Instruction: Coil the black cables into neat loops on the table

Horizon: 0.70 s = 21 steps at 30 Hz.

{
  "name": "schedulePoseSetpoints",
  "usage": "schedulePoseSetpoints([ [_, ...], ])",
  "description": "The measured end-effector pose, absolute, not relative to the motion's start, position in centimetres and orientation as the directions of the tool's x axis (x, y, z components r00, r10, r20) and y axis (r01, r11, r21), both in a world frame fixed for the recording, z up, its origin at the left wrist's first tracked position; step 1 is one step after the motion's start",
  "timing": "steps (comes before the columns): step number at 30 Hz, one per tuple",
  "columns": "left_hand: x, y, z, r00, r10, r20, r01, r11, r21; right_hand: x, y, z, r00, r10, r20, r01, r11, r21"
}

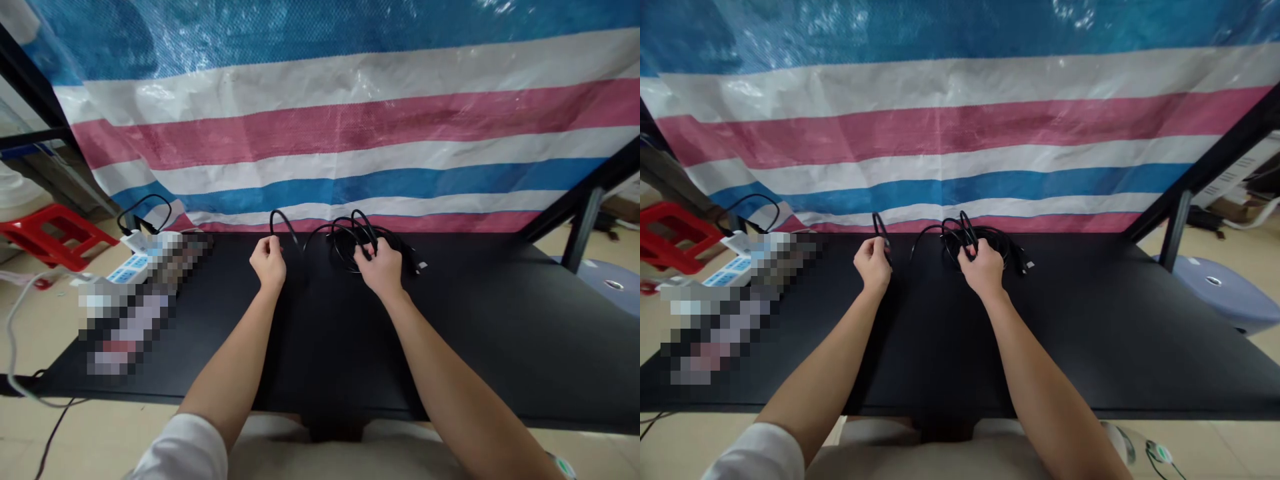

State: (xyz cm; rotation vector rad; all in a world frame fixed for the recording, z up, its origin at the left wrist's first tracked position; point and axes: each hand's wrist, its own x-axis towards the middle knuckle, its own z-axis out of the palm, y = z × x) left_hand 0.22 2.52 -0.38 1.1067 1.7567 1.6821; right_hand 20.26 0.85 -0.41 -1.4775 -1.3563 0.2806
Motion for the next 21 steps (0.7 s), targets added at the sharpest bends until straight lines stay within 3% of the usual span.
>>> schedulePoseSetpoints([
  [7, 2.0, 1.3, 1.0, -0.426, 0.894, 0.138, 0.181, -0.065, 0.981, 20.5, 1.1, 0.1, 0.470, 0.794, 0.385, 0.243, 0.303, -0.921],
  [11, 3.2, 0.6, 0.7, -0.407, 0.899, 0.159, 0.283, -0.041, 0.958, 19.9, 1.0, 0.0, 0.322, 0.866, 0.382, 0.008, 0.401, -0.916],
  [14, 3.9, 0.3, 0.5, -0.417, 0.891, 0.178, 0.325, -0.037, 0.945, 19.1, 0.4, 0.2, 0.158, 0.893, 0.421, -0.058, 0.434, -0.899],
  [17, 3.9, 0.3, 0.5, -0.393, 0.905, 0.160, 0.330, -0.024, 0.944, 18.4, -0.2, 0.5, 0.089, 0.932, 0.351, -0.106, 0.359, -0.927],
  [21, 2.8, 0.8, 0.7, -0.313, 0.945, 0.100, 0.238, -0.024, 0.971, 18.5, -0.6, 0.9, -0.017, 0.977, 0.214, -0.298, 0.199, -0.934],
])
